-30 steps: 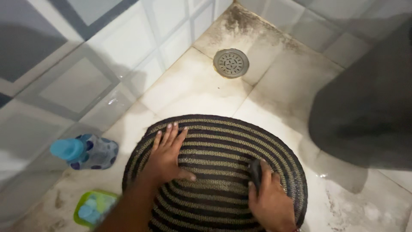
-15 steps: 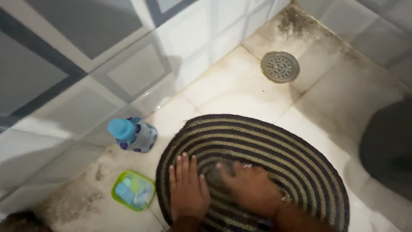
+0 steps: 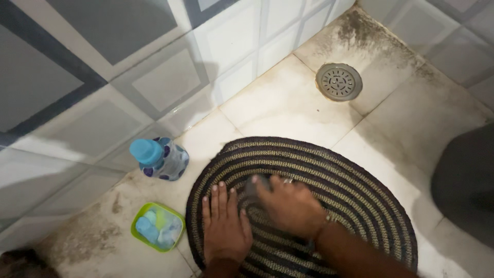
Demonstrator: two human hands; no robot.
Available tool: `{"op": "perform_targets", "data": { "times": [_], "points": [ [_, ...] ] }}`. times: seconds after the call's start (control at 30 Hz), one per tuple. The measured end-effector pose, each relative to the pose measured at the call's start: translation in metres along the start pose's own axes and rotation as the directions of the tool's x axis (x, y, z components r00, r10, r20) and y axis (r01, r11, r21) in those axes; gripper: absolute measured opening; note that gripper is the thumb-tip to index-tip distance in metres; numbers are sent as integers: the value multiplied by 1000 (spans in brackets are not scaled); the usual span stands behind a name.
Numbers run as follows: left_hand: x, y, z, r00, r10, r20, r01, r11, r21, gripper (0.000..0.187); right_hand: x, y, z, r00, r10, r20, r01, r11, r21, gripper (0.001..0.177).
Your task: The person pours water from a bucket onto a round woven mat, then scrubs it with a brush. They apply liquid soap from a bottle and continue scrubbing the mat with the brush to create suds.
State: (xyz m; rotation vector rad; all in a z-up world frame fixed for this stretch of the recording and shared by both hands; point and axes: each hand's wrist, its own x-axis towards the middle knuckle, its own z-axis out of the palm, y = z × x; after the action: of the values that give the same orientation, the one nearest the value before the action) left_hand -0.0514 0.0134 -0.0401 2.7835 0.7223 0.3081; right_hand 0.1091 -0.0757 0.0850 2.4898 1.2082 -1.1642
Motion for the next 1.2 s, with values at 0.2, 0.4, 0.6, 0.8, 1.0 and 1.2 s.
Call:
{"op": "perform_targets", "data": {
  "times": [0.2,0.4,0.6,0.8,1.0,1.2],
  "points": [
    [1,0,-2,1000,5,25,-5,1000,-6,56,29,39,-10,818,484,-311,-380,861,338,69],
    [1,-1,-1,1000,26,-4,-26,999,-31,57,36,-15,31,804,-183,-566,209,978,-20,53],
    [-2,-2,0,1000,25,11,-25,1000,-3,56,41,54,-20,796,501,-341,-346,838,423,38],
    [0,3,-2,999,11,-43,-12,1000,-17,56,12,58,15,728,338,-596,-92,910,404,47],
    [1,-1,3,1000,1,10,-2,1000,25,56,-4,31,49,889,403,-216,-371,912,175,63],
    [0,-2,9,998,34,-50,-33,999,31,57,-33,159,68,567,777,-271,-595,615,517,68]
  ]
}}
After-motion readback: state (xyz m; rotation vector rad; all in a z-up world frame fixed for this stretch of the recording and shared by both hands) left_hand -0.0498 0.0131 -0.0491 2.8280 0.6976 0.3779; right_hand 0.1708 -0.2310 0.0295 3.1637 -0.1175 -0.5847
